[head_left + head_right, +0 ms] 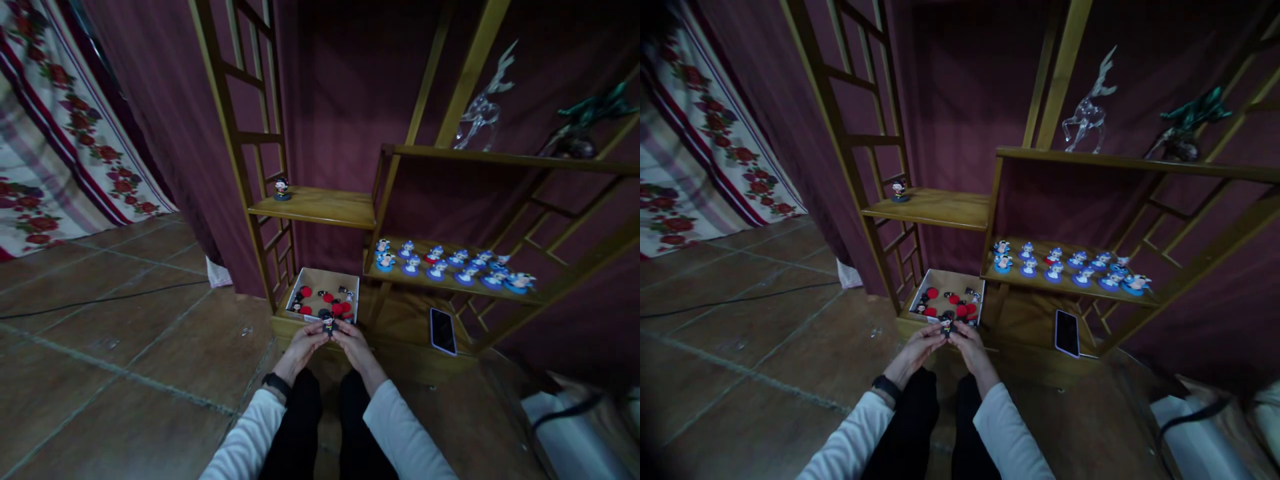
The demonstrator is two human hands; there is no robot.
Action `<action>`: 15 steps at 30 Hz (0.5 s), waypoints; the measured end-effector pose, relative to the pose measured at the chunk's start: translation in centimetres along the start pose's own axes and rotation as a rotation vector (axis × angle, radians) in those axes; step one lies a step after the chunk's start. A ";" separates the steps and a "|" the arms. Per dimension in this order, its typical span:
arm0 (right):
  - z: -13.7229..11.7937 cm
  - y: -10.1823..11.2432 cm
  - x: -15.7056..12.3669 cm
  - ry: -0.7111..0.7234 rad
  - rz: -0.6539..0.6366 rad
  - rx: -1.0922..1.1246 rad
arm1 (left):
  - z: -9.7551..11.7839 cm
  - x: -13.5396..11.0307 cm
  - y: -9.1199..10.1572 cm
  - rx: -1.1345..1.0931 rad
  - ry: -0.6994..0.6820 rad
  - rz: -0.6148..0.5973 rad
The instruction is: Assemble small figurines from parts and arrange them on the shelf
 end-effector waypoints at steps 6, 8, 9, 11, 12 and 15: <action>0.3 0.1 -2.1 -0.026 0.009 0.018 | -1.9 -1.1 0.2 -0.026 -0.043 0.037; 0.3 0.3 -2.3 -0.029 0.044 0.006 | -2.1 -1.1 0.2 -0.013 -0.054 0.043; 0.4 0.5 -2.3 -0.033 0.057 -0.005 | -2.2 -1.0 0.2 -0.005 -0.059 0.048; 0.5 0.7 -2.3 -0.043 0.072 -0.027 | -2.4 -0.9 0.2 0.015 -0.062 0.051; 0.5 0.7 -2.2 -0.047 0.074 -0.037 | -2.5 -0.8 0.3 0.024 -0.060 0.050; 0.7 1.0 -2.0 -0.042 0.080 -0.056 | -2.7 -0.5 0.4 0.042 -0.048 0.039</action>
Point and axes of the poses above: each hand's wrist, its own x-axis towards the middle knuckle, its own y-axis out of the back of the hand, z = x × y, the point moved 7 cm from there along x, towards the middle knuckle, and after that the axes turned 5 degrees about -z, right-handed, at the moved point
